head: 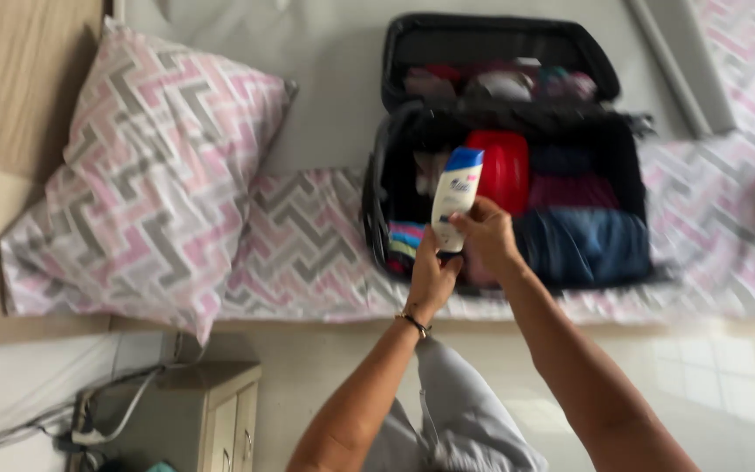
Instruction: The recorder is packing various toiletries and items into a suitcase on a bed.
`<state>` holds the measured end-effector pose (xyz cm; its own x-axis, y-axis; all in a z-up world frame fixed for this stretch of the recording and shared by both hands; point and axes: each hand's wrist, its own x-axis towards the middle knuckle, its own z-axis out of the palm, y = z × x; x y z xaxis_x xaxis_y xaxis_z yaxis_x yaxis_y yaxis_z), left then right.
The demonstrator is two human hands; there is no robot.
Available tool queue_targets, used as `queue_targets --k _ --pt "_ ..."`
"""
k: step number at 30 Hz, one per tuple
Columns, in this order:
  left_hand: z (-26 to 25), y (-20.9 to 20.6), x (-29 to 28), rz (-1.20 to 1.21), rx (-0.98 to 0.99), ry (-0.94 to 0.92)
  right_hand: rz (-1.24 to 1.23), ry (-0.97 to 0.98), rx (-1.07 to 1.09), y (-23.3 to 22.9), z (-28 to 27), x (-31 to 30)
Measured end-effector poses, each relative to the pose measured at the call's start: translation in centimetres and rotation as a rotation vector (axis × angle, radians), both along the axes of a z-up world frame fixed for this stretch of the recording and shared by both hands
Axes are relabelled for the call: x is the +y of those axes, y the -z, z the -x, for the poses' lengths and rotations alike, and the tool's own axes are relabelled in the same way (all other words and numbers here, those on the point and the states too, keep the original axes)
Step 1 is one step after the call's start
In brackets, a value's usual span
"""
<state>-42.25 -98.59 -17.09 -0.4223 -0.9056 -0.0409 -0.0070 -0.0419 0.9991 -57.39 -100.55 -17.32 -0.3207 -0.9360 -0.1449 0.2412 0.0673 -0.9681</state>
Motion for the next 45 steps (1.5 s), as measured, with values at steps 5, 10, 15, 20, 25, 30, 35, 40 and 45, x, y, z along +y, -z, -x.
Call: queue_targets --k 5,10,15,20,25,30,35,40,45 --pt "3.0 10.5 -8.2 0.033 -0.327 -0.186 -0.33 -0.084 0.121 7.0 0.1 -10.7" --pt "3.9 11.3 -13.8 -0.251 -0.424 -0.268 -0.46 -0.133 0.046 13.7 -1.5 -16.8" --pt "4.4 14.2 -15.4 -0.401 -0.184 -0.474 -0.51 -0.02 0.037 17.2 -3.0 -18.1" --pt "4.5 15.9 -15.2 -0.56 -0.124 -0.583 -0.542 -0.063 0.376 17.4 -3.9 -17.7" --pt "4.5 14.5 -15.0 -0.656 0.077 -0.635 -0.552 0.045 0.712 12.6 -4.6 -18.1" --pt "4.3 11.3 -15.3 -0.761 0.099 -0.619 -0.461 -0.006 0.961 11.4 -4.8 -17.8" --pt "4.2 13.2 -15.1 -0.704 0.047 -0.624 -0.485 -0.091 0.97 11.6 -4.7 -17.5" --pt "4.0 18.5 -14.2 -0.682 0.079 -0.642 -0.509 -0.125 0.972 12.2 -4.6 -17.5" --pt "3.5 19.0 -14.2 -0.83 0.353 -0.748 -0.701 -0.309 1.011 9.8 -5.1 -19.6"
